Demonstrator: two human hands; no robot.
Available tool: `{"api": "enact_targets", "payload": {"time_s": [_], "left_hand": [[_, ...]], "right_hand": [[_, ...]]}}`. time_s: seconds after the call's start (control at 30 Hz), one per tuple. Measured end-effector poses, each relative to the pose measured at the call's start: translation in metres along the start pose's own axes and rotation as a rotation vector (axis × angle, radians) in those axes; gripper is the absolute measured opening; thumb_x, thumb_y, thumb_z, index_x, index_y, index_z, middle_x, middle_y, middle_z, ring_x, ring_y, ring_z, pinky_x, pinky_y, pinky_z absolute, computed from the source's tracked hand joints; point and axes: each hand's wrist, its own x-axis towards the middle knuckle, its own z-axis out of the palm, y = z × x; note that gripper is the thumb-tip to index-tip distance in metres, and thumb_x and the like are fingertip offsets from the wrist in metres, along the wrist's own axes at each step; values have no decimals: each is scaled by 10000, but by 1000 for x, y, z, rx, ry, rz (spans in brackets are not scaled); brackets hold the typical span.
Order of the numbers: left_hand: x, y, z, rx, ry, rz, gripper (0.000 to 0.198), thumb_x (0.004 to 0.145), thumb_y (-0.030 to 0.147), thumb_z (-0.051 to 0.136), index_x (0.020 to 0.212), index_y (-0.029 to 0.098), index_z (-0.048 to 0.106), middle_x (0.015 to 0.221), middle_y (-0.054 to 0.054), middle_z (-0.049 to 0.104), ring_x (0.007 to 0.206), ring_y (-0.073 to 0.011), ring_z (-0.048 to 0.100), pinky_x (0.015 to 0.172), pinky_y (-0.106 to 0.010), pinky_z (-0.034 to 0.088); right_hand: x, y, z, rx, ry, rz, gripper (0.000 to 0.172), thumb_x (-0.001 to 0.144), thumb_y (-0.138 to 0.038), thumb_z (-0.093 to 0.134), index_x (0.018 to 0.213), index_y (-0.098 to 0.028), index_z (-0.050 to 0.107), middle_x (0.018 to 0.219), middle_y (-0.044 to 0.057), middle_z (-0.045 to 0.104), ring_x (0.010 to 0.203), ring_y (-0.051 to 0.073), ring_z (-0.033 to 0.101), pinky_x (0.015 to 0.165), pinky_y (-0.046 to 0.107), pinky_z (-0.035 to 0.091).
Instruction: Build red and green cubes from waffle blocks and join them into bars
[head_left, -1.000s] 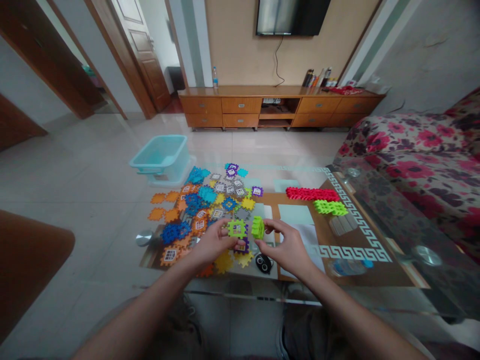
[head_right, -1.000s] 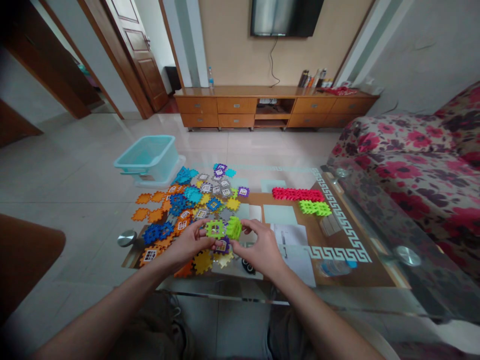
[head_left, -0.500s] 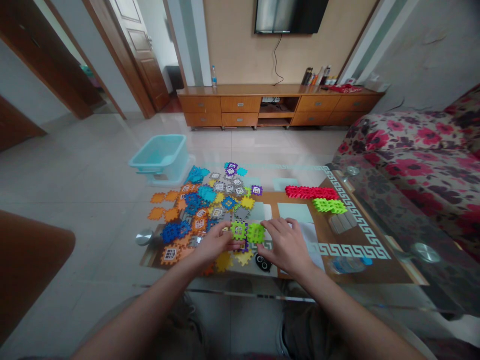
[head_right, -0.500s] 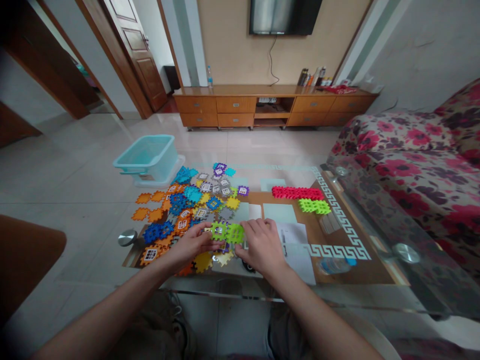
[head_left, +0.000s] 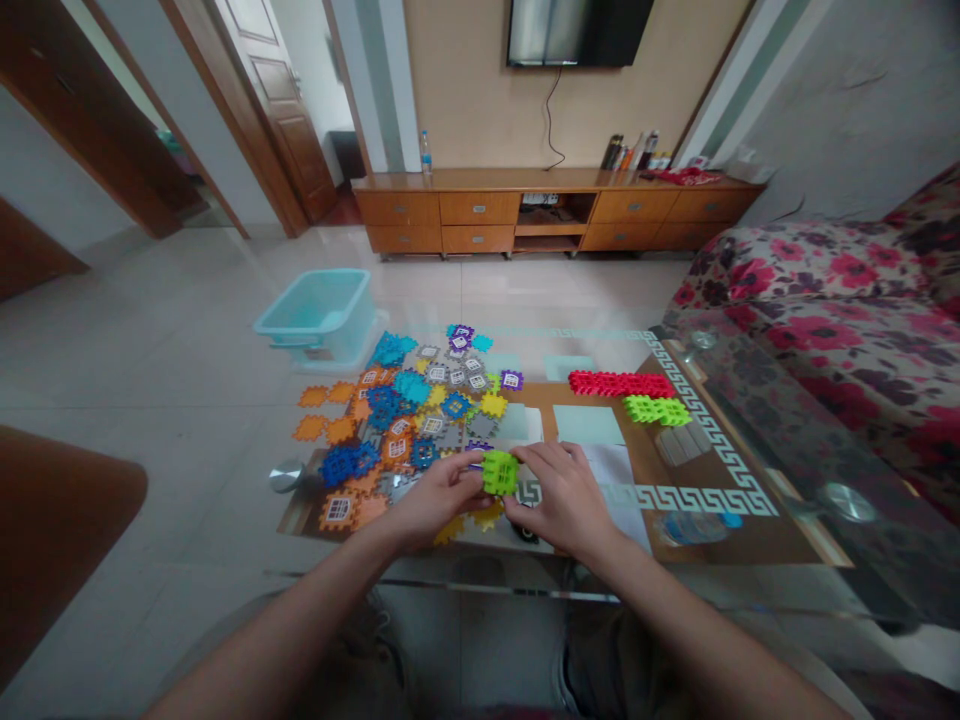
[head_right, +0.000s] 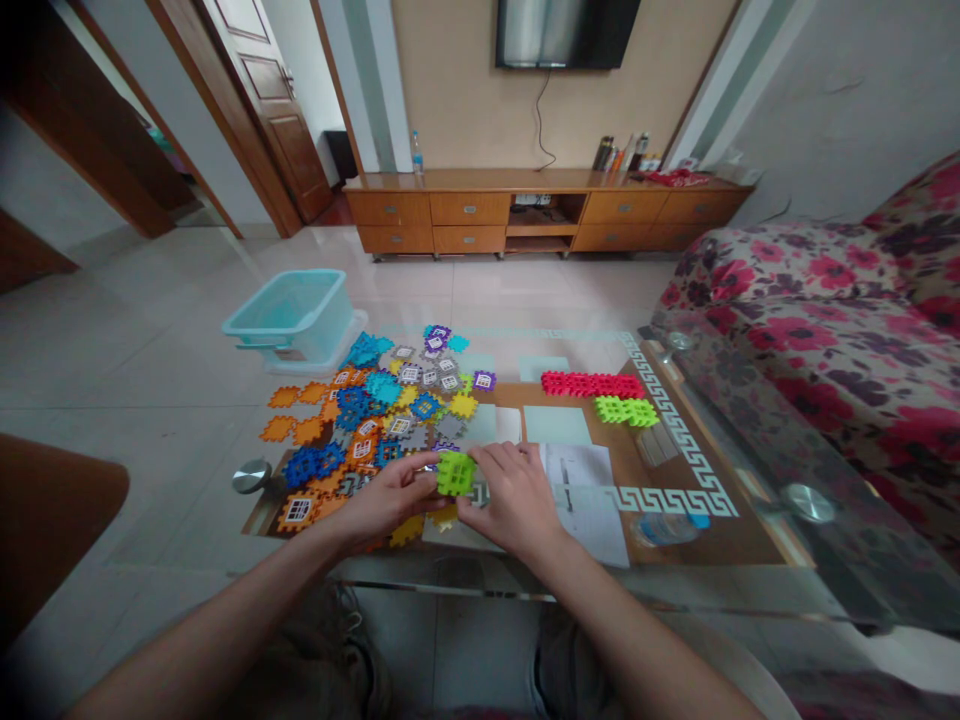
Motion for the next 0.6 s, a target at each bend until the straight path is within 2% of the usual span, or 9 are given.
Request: {"api": "enact_targets", "payload": {"time_s": [0.1, 0.3, 0.47, 0.6], "left_hand": [[0, 2, 0, 7, -50, 37, 403, 819, 334, 762, 1197, 209, 693, 1195, -113, 709, 1044, -226, 688, 966, -366, 520], [-4, 10, 4, -44, -52, 33, 399, 817, 348, 770, 1179, 189, 710, 1184, -127, 708, 1000, -223, 688, 946, -374, 509], [-8, 13, 6, -96, -2, 38, 471, 732, 327, 849, 1151, 177, 694, 1130, -127, 709, 1012, -226, 672, 926, -368, 505], [-9, 12, 3, -105, -11, 36, 509, 701, 329, 872, 1149, 190, 675, 1090, -105, 703, 976, -206, 672, 895, -349, 507]], "right_hand": [[0, 1, 0, 35, 22, 10, 426, 741, -263, 701, 1157, -208, 623, 1102, 100, 732, 1023, 299, 661, 914, 450, 414], [2, 1, -2, 115, 67, 16, 438, 716, -239, 711, 1147, -221, 634, 1089, 90, 739, 1018, 289, 670, 914, 434, 439], [2, 1, -2, 168, 95, 0, 451, 711, -237, 704, 1156, -222, 632, 1093, 89, 738, 1014, 292, 674, 921, 447, 453], [1, 2, -2, 201, 116, -20, 465, 706, -240, 690, 1167, -235, 625, 1083, 77, 733, 1013, 284, 669, 924, 446, 461]]}}
